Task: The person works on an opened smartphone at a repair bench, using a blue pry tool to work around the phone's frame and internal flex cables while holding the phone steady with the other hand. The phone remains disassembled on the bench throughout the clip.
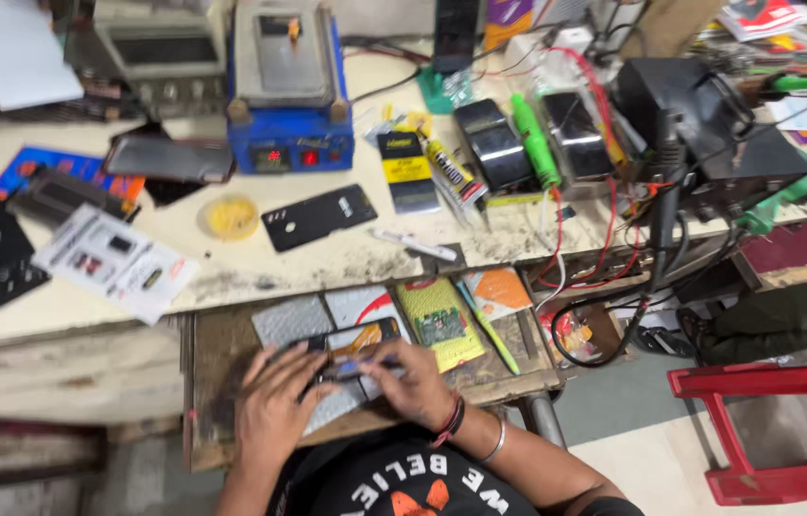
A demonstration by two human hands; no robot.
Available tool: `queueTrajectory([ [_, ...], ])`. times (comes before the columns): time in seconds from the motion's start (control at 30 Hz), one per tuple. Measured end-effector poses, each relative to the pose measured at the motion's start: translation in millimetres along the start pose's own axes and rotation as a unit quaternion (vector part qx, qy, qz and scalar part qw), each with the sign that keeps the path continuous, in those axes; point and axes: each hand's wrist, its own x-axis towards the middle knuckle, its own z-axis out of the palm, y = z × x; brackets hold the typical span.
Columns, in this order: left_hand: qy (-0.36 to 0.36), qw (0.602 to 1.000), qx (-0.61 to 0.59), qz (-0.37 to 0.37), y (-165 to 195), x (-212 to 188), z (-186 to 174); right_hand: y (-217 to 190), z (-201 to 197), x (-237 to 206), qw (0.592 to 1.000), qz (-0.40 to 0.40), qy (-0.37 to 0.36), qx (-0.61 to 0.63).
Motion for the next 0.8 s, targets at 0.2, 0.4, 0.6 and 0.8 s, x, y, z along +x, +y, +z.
queueTrajectory([
  [0.2, -0.042, 0.999, -0.01, -0.028, -3, -9, 3, -2, -31, -17, 0.992, 0.086, 0.085, 0.022],
  [0.4, -0.111, 0.992, -0.022, -0.055, 1, -9, 2, -13, -86, -27, 0.988, 0.037, 0.14, -0.045],
  [0.6, -0.164, 0.984, -0.018, -0.071, 5, -5, -1, -21, -102, -32, 0.986, 0.04, 0.109, -0.121],
  [0.8, -0.166, 0.984, -0.013, -0.067, 4, -6, -1, -23, -95, -36, 0.977, -0.003, 0.068, -0.2],
])
